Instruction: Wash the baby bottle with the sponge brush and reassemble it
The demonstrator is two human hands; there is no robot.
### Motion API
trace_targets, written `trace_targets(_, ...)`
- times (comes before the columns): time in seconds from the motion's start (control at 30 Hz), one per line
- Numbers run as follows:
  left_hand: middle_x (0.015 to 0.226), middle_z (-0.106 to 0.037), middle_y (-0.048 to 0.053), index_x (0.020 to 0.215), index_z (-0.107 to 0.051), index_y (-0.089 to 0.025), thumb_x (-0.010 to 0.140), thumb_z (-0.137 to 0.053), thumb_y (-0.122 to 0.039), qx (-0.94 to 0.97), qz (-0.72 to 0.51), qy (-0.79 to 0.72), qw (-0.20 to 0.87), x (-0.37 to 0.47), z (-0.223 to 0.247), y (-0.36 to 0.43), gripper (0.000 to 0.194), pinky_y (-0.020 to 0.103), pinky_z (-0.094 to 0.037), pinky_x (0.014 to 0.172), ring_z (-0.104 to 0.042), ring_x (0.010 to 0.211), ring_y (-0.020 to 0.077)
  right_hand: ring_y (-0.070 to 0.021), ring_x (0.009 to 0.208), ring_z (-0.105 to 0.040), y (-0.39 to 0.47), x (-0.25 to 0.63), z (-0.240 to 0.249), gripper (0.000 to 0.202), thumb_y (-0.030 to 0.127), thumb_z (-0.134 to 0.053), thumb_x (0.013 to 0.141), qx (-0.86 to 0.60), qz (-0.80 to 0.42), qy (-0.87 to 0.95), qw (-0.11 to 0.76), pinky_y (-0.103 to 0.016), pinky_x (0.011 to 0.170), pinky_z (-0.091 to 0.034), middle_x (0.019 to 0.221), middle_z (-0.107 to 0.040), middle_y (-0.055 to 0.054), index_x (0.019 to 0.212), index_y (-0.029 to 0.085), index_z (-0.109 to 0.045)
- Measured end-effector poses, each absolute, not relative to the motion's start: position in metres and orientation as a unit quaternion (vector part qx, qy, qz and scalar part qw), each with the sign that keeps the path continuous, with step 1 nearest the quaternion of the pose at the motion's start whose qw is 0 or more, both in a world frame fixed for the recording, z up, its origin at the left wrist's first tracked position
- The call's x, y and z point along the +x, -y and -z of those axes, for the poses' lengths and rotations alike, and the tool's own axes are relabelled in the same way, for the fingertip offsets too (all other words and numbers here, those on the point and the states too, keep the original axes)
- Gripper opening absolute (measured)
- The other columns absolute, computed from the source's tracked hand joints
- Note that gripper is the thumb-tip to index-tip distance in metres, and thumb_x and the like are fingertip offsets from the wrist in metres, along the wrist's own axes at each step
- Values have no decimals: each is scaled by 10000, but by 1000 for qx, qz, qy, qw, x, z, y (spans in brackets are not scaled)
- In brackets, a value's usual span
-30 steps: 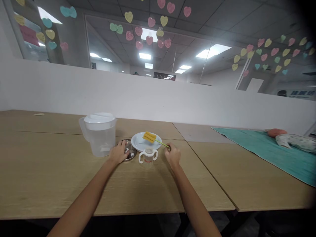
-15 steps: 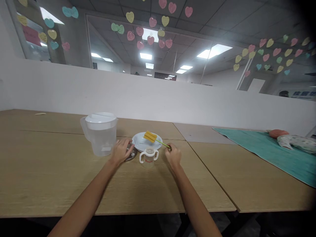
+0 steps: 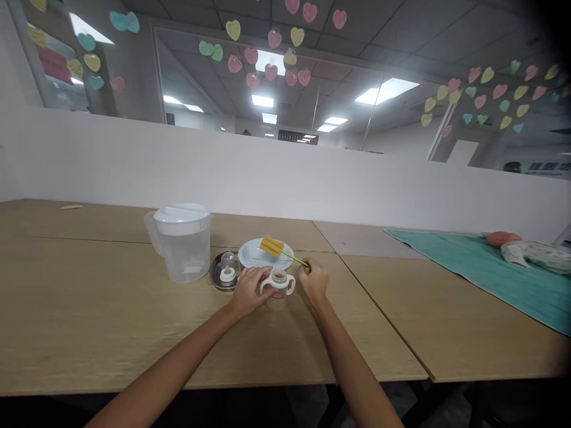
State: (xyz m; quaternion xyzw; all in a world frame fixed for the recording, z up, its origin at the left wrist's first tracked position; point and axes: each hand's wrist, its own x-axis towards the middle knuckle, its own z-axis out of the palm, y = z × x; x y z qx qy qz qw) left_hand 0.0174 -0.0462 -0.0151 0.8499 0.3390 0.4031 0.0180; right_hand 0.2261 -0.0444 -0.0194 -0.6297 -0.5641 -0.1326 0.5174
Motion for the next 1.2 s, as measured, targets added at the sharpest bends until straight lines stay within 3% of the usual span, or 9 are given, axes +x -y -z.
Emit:
trace_targets(0.23, 801, -628, 23, 1140, -538, -218, 827, -445, -551, 866, -364, -344, 23, 14, 15, 41, 467, 343, -350, 801, -540, 776, 185, -142, 632, -538, 46, 225, 16, 232, 190, -439, 722, -639, 126, 561, 511, -228, 581, -309, 722, -663, -41, 795, 167, -658)
trace_targets(0.5, 729, -594, 15, 1086, -548, -194, 787, -489, -567, 840, -391, -374, 29, 9, 18, 36, 481, 342, -369, 771, -533, 762, 195, -142, 628, -533, 44, 226, 18, 238, 197, -427, 725, -633, 133, 566, 511, -228, 576, -303, 690, -649, -33, 789, 172, -654)
trace_targets(0.8, 1063, -587, 87, 1096, -507, -185, 856, -418, -453, 861, -391, -325, 27, 8, 12, 45, 371, 350, -369, 848, -520, 969, 215, -142, 642, -540, 45, 225, 17, 232, 194, -429, 727, -639, 127, 564, 507, -230, 582, -305, 724, -662, -34, 792, 174, -651)
trace_targets(1.2, 1132, -573, 111, 1151, -476, -182, 847, -435, -439, 867, -392, -304, 55, 8, 14, 43, 400, 395, -362, 954, -501, 1072, 237, -142, 642, -543, 44, 225, 19, 232, 187, -432, 725, -637, 129, 567, 506, -227, 583, -309, 719, -659, -36, 793, 174, -654)
